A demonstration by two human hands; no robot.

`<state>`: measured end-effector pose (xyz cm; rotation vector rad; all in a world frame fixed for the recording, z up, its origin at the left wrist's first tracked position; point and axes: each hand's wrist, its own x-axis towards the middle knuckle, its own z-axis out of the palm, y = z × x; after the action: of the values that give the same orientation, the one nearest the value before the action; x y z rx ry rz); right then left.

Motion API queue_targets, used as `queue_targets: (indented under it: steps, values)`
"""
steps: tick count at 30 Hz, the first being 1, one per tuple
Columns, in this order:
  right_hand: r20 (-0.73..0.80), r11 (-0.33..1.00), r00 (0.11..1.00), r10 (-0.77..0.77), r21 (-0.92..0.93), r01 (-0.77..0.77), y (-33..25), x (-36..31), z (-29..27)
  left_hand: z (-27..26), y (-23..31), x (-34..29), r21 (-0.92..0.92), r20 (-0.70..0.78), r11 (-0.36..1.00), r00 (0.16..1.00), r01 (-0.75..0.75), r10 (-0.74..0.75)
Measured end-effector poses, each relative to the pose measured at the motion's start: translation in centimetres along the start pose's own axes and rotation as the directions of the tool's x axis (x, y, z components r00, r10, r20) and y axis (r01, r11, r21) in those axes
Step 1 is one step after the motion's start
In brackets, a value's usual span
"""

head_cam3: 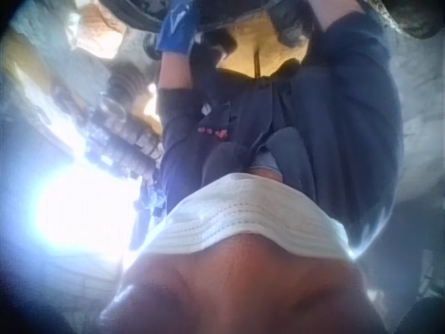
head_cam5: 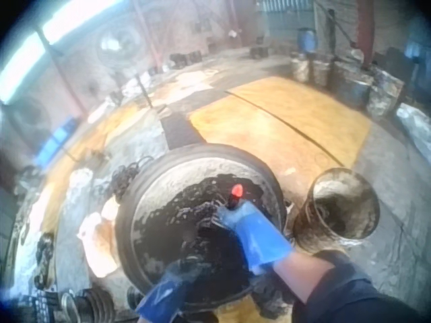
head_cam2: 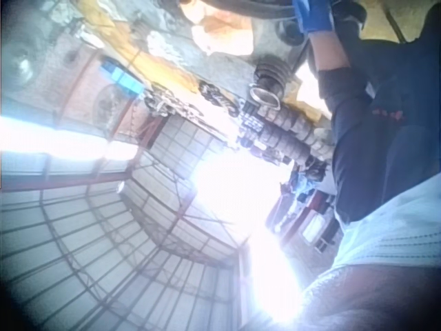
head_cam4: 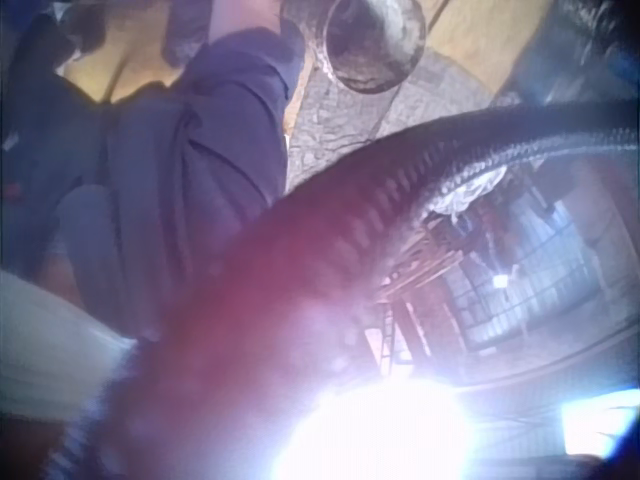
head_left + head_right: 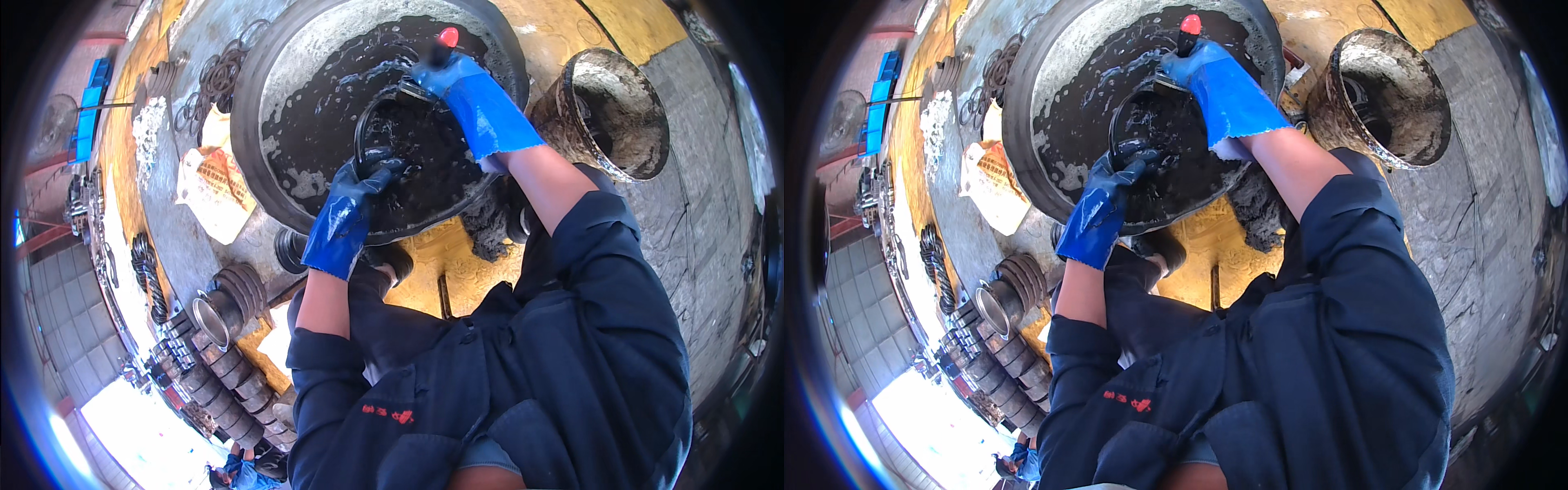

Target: The person cleans large circular metal components by washing them in a container of dark liquid with a brush and dipping them into an adjacent bucket.

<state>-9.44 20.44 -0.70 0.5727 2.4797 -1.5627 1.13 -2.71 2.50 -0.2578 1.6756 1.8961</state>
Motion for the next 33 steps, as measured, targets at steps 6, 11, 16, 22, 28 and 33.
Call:
queue_targets:
  steps: [6, 11, 16, 22, 28, 33]
  values:
    - [0.238, 0.925, 0.959, -0.155, 0.376, 0.057, 0.6, -0.2, 1.0, -4.3, -2.3, 2.2, -0.224, 0.065, 0.943, 0.969, 0.247, -0.239]
    - [0.525, 0.946, 0.788, -0.323, 0.201, 0.254, -4.3, -7.3, 1.2, -0.8, -0.7, -0.4, -0.049, -0.006, 0.996, 0.997, -0.075, 0.074]
    - [0.419, 0.956, 0.866, -0.272, 0.218, 0.195, -0.7, -4.7, 2.4, -0.1, -0.2, 0.0, -0.119, -0.011, 0.991, 0.998, -0.058, 0.057]
    - [0.128, 0.987, 0.98, -0.155, 0.064, 0.148, 0.4, -2.6, 1.8, -0.2, -0.4, 0.6, -0.133, -0.068, 0.991, 0.998, -0.02, 0.011]
    - [0.477, 0.919, 0.786, -0.394, 0.204, 0.337, -4.1, -7.9, 1.9, -1.5, -0.3, -0.9, -0.065, -0.042, 0.992, 0.993, -0.109, 0.106]
    - [0.176, 0.977, 0.979, -0.101, -0.169, 0.131, 0.0, -3.3, 1.7, -0.5, 0.0, 0.5, -0.076, -0.068, 0.997, 0.997, 0.016, -0.021]
